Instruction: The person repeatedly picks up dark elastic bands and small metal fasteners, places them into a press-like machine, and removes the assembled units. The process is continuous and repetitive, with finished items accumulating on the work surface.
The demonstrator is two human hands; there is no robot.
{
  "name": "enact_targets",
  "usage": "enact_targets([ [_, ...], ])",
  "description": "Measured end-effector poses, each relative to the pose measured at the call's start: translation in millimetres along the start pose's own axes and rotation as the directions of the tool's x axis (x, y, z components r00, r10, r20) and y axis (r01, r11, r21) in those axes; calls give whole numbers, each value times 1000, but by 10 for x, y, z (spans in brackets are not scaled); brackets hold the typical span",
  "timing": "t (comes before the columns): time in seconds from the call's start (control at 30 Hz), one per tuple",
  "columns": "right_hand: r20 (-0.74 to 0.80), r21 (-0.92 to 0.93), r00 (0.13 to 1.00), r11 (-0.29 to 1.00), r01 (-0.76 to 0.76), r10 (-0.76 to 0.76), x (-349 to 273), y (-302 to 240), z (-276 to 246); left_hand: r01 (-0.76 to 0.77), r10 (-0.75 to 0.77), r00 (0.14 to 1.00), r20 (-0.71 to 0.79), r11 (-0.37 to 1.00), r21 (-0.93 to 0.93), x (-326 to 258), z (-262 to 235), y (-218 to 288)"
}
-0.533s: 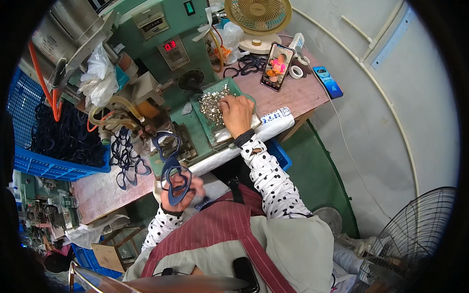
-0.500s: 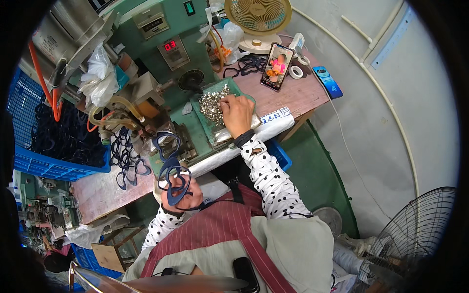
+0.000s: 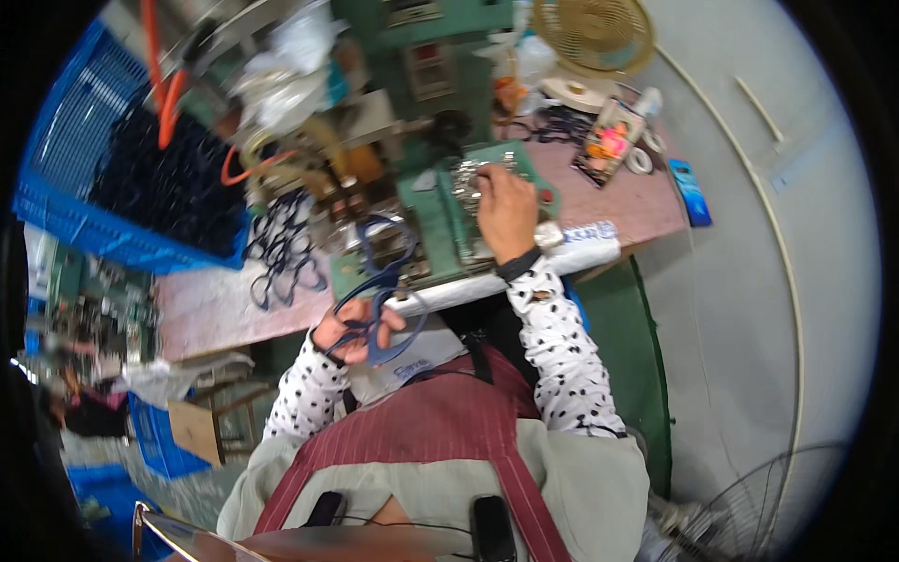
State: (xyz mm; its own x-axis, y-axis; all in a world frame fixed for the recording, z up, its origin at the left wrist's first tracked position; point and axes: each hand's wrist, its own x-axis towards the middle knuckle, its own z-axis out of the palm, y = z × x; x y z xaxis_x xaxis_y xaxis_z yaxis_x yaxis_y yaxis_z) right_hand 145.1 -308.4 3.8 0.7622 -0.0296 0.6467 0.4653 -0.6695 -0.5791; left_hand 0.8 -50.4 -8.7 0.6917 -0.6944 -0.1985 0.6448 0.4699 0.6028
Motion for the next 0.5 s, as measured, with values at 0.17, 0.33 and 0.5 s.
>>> enact_targets([
  [0.17,67,298,998,954,-20,0,111,-661,-188,-69,63,996,62,992,103,60,308,173],
  [0.33,159,455,976,889,59,-147,142,-884,-127,-128,124,987,104,991,37,111,345,112],
  [0.5,517,530,848,736,-422,114,155,-1082,-104,-79,79,992,96,997,3,186,267,90],
])
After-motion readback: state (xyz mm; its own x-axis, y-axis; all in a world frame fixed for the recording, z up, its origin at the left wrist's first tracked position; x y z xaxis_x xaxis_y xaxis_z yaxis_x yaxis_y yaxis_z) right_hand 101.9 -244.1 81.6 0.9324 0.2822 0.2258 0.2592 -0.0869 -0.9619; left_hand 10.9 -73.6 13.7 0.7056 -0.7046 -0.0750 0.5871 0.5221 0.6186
